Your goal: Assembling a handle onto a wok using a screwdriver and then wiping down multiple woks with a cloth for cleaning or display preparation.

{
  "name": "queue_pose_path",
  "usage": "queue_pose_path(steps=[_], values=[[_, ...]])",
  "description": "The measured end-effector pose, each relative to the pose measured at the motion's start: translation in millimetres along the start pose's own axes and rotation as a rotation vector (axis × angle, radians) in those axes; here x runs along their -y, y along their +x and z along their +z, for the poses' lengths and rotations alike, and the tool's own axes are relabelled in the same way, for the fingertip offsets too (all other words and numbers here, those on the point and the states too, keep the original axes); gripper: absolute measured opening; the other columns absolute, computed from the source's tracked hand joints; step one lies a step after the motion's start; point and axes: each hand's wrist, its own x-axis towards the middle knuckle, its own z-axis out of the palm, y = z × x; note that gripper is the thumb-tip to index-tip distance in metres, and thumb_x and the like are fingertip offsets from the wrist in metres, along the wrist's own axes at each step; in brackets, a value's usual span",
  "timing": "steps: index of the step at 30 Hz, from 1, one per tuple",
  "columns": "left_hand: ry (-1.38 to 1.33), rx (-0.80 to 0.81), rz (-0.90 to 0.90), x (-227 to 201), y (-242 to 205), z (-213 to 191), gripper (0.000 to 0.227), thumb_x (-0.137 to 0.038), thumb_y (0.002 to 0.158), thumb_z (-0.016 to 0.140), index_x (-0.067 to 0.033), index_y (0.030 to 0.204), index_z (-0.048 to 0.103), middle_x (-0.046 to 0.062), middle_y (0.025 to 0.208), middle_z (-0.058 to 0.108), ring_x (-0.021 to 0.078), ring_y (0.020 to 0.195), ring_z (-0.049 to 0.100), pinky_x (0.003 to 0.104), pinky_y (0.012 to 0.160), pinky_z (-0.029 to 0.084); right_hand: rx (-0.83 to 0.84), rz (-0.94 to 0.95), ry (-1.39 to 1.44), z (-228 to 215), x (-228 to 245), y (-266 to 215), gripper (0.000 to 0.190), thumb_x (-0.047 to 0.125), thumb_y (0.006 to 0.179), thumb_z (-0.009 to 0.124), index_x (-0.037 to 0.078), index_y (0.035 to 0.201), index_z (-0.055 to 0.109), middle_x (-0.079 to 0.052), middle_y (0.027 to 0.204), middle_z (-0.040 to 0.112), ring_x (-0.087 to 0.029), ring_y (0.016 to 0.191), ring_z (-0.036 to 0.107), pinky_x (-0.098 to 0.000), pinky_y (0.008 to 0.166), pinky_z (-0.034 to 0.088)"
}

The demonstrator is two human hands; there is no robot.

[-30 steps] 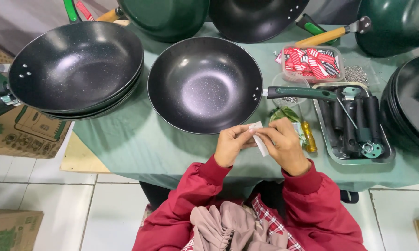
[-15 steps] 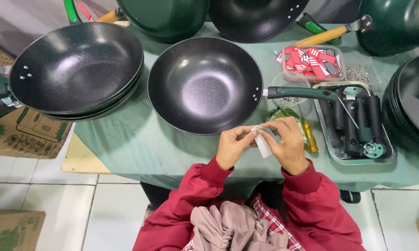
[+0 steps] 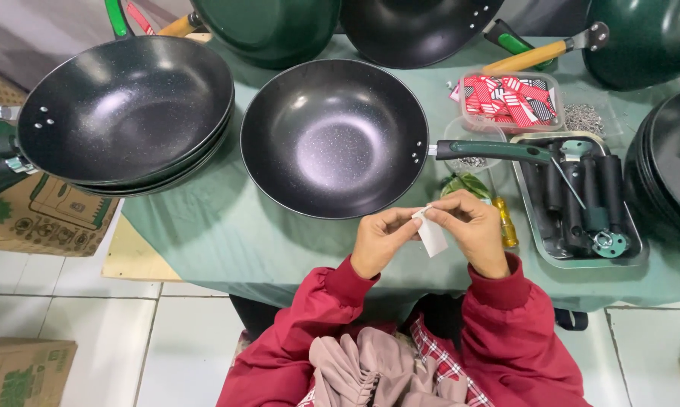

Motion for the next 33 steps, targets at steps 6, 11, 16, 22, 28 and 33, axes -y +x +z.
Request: queue_pose_path(steps=[6,11,16,22,28,33], values=[[0.107,-0.076,0.078,3,2,-6,0.019,-0.004,0.094,0.072,0.004,0.111,0.076,0.016,0.086,0.078,0.0142,0.076,0.073,0.029,0.068,0.065,-0.045,-0.082,-0.076,6,5,1,0.008,0.006,0.09,0.08,0.005,0.098,0.081,-0.011,0.102,0.063,-0.014,0.092,0.058,-0.0299,0.089,0.05],[0.208,-0.132,0.141,-4,4,-9,0.02,-0.005,0.095,0.071,0.0039,0.112,0.075,0.016,0.085,0.078,0.013,0.077,0.072,0.029,0.068,0.064,-0.065,-0.226,-0.164,12,28,1,0.01,0.006,0.099,0.069,0.004,0.103,0.078,-0.016,0.119,0.068,-0.024,0.108,0.064,-0.0363,0.099,0.049],[0.278,-0.168,0.173,-8,3,-10,0.021,-0.005,0.094,0.071,0.0017,0.113,0.076,0.015,0.084,0.077,0.0132,0.077,0.072,0.029,0.069,0.064,-0.064,-0.155,0.106,14,7,-2,0.014,-0.003,0.103,0.06,-0.007,0.102,0.073,-0.019,0.088,0.07,-0.024,0.073,0.07,-0.0366,0.077,0.059],[0.336,-0.184,0.189,-15,1,-8,0.019,-0.005,0.094,0.071,0.0025,0.111,0.076,0.017,0.085,0.078,0.0165,0.077,0.074,0.029,0.068,0.063,-0.067,-0.23,-0.087,21,13,-7,0.017,-0.002,0.099,0.065,-0.001,0.111,0.078,-0.013,0.095,0.064,-0.013,0.064,0.06,-0.0297,0.063,0.053],[0.33,-0.179,0.187,-16,-1,-4,0.018,-0.003,0.093,0.072,0.0006,0.11,0.076,0.016,0.085,0.078,0.0157,0.078,0.075,0.028,0.068,0.063,-0.141,-0.373,-0.276,34,27,-9,0.019,-0.006,0.095,0.073,0.003,0.108,0.082,-0.009,0.092,0.071,-0.012,0.06,0.053,-0.0268,0.058,0.049],[0.314,-0.178,0.19,-15,-1,-3,0.019,-0.003,0.093,0.072,0.0004,0.111,0.076,0.014,0.085,0.078,0.0127,0.077,0.073,0.026,0.067,0.063,-0.165,-0.455,-0.278,38,29,-6,0.02,-0.011,0.088,0.077,0.0,0.104,0.081,-0.012,0.089,0.074,-0.018,0.064,0.06,-0.0294,0.059,0.052]])
